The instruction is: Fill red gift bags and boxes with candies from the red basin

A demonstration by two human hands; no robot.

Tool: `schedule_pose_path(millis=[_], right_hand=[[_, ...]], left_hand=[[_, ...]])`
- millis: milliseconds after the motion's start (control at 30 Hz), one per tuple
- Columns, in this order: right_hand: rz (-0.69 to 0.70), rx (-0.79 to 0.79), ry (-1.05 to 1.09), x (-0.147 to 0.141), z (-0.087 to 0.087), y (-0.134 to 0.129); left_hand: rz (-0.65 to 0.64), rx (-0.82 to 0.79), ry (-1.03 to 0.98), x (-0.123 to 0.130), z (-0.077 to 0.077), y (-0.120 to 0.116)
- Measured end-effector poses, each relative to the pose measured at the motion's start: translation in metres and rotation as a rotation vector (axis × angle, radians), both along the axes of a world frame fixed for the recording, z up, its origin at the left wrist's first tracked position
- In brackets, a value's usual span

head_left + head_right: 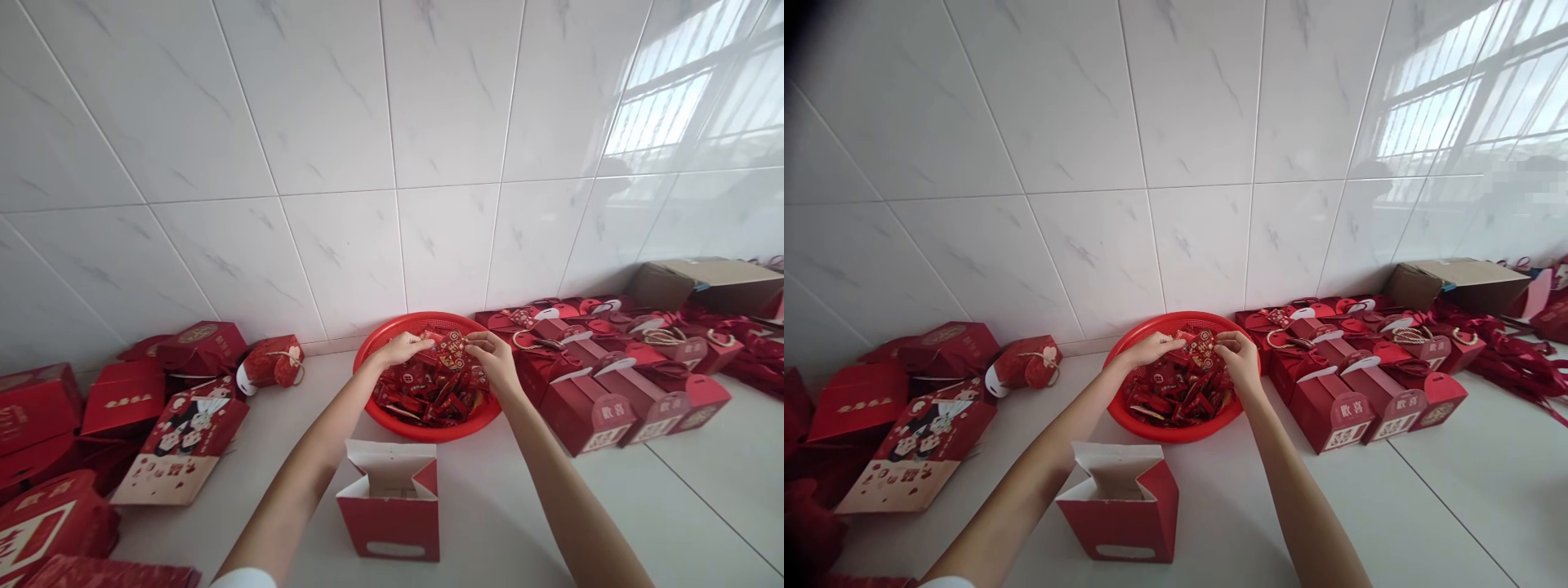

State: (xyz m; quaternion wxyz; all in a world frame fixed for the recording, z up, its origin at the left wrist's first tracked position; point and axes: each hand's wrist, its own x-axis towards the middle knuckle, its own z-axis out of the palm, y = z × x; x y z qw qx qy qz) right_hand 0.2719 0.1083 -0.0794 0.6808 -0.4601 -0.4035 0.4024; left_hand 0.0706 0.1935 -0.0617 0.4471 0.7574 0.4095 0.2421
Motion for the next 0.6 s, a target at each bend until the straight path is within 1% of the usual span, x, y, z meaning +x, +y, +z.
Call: schedule_pose_path(millis=[133,267,333,400,500,600], right_hand=[[0.054,-0.024,0.069,0.0,0.003,-0.002],[0.112,-0.032,0.127,-0.001,0.007,-0.006],[0.16,-0.049,0.134,-0.002,0.009,-0.007],[0.194,-0.067,0.117,-0.002,0.01,-0.008],[0.199,-0.069,0.096,-0.002,0.011,-0.008],[0.214,-0.057,0.134,-0.002,0.013,-0.009]], left_hand=[[0.013,0.032,-0.044,0.006,0.009,-0.009],[0.008,-0.037,-0.193,0.018,0.017,-0.022],[-0.033,-0.056,-0.209,0.023,0.017,-0.027],[-0.079,-0.036,-0.21,0.028,0.016,-0.03],[-0.112,-0.015,-0.24,0.031,0.013,-0.031],[-0.122,-0.014,-0.284,0.031,0.012,-0.032]])
